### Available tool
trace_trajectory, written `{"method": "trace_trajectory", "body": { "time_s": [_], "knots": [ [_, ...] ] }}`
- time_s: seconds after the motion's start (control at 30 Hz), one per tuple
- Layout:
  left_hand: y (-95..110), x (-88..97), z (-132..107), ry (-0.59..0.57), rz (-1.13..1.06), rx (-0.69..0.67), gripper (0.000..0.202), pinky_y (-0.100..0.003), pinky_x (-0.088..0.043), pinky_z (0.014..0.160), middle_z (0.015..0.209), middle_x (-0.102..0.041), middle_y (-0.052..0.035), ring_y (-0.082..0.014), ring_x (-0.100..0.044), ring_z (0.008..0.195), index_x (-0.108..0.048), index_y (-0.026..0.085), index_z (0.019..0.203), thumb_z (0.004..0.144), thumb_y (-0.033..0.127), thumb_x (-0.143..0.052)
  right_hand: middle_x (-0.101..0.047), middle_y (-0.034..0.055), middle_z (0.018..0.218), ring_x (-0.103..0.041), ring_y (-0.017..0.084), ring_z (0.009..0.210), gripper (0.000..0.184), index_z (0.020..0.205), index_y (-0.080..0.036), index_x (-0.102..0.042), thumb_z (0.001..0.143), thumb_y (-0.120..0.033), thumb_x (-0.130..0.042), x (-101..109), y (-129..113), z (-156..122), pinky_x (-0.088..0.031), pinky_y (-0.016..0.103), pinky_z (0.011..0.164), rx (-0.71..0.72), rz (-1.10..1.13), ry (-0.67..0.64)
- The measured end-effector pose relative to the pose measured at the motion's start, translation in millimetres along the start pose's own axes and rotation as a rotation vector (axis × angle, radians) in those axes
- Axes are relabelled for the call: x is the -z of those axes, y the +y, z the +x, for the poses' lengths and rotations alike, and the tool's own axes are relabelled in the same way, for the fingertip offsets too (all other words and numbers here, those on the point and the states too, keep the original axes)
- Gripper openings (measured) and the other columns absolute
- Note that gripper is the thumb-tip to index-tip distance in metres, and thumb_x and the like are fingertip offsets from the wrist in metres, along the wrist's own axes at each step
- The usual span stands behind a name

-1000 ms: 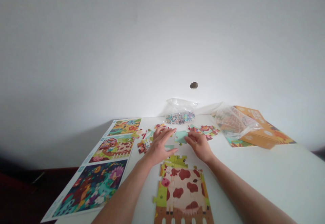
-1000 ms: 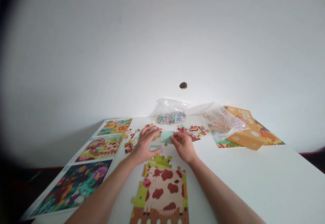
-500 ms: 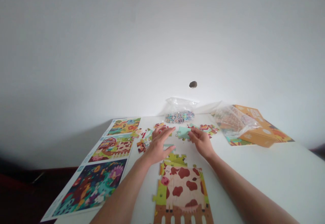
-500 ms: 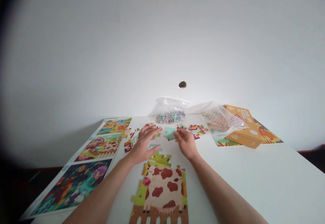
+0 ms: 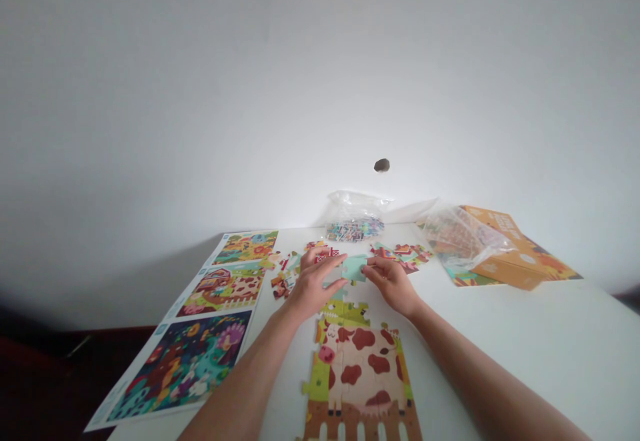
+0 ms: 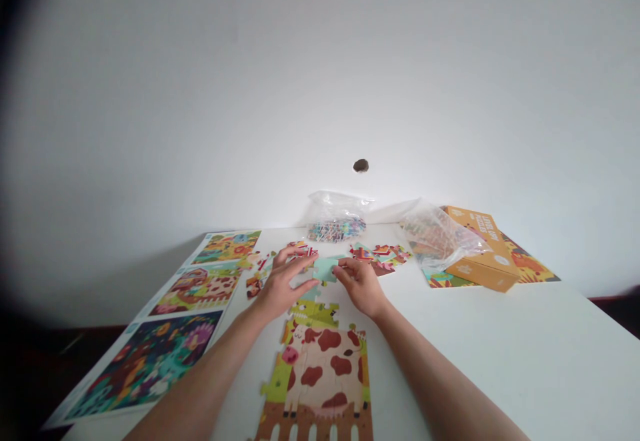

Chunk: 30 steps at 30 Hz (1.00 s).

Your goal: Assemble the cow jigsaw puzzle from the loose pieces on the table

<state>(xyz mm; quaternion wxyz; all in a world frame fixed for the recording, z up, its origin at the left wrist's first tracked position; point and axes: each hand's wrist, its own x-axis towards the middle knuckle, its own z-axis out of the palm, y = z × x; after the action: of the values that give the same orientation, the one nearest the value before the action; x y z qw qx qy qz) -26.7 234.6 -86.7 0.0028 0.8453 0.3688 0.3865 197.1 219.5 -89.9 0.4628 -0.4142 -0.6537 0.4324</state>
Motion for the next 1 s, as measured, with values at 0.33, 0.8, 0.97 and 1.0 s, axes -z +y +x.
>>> {"method": "trace_trajectory", "body": {
  "time_s": [0.33, 0.8, 0.97, 1.0],
  "knots": [
    [-6.1, 0.4, -1.3, 0.073, 0.036, -0.007, 0.044, -0.047, -0.041, 0.11, 0.114, -0.069, -0.0078, -0.026, -0.051, 0.119, -0.063, 0.023, 0.128, 0.085, 0.027, -0.072, -0.072, 0.0077, 0.101, -0.064, 0.02, 0.086, 0.033, 0.121, -0.021, -0.063, 0.095, -0.037, -0.049, 9.8, 6.2, -2.4, -0.053, 0.033, 0.076, 0.093, -0.227, 0.247],
    [-7.4, -0.5, -1.5, 0.109, 0.05, -0.035, 0.045, -0.047, -0.041, 0.106, 0.111, -0.069, -0.0074, -0.0265, -0.052, 0.116, -0.062, 0.023, 0.127, 0.084, 0.028, -0.073, -0.065, 0.0058, 0.109, -0.057, 0.025, 0.099, 0.05, 0.135, -0.029, -0.053, 0.086, -0.023, -0.059, 10.9, -3.6, -6.8, -0.049, 0.044, 0.089, 0.318, -0.487, 0.114],
    [-5.4, 0.8, -0.8, 0.098, 0.042, -0.042, 0.046, -0.046, -0.042, 0.105, 0.11, -0.069, -0.0074, -0.0263, -0.052, 0.116, -0.061, 0.023, 0.128, 0.084, 0.027, -0.074, -0.061, 0.0069, 0.117, -0.053, 0.028, 0.107, 0.062, 0.143, -0.03, -0.046, 0.084, -0.024, -0.064, 10.2, -5.5, -8.3, -0.046, 0.049, 0.095, 0.348, -0.597, 0.046],
    [-5.0, 0.9, -0.6, 0.095, 0.041, -0.041, 0.046, -0.046, -0.042, 0.105, 0.109, -0.069, -0.0074, -0.0263, -0.052, 0.116, -0.061, 0.022, 0.127, 0.084, 0.027, -0.074, -0.061, 0.0072, 0.118, -0.052, 0.028, 0.107, 0.062, 0.143, -0.03, -0.045, 0.084, -0.024, -0.064, 10.1, -5.2, -8.1, -0.045, 0.049, 0.095, 0.352, -0.61, 0.048]
  ]
}}
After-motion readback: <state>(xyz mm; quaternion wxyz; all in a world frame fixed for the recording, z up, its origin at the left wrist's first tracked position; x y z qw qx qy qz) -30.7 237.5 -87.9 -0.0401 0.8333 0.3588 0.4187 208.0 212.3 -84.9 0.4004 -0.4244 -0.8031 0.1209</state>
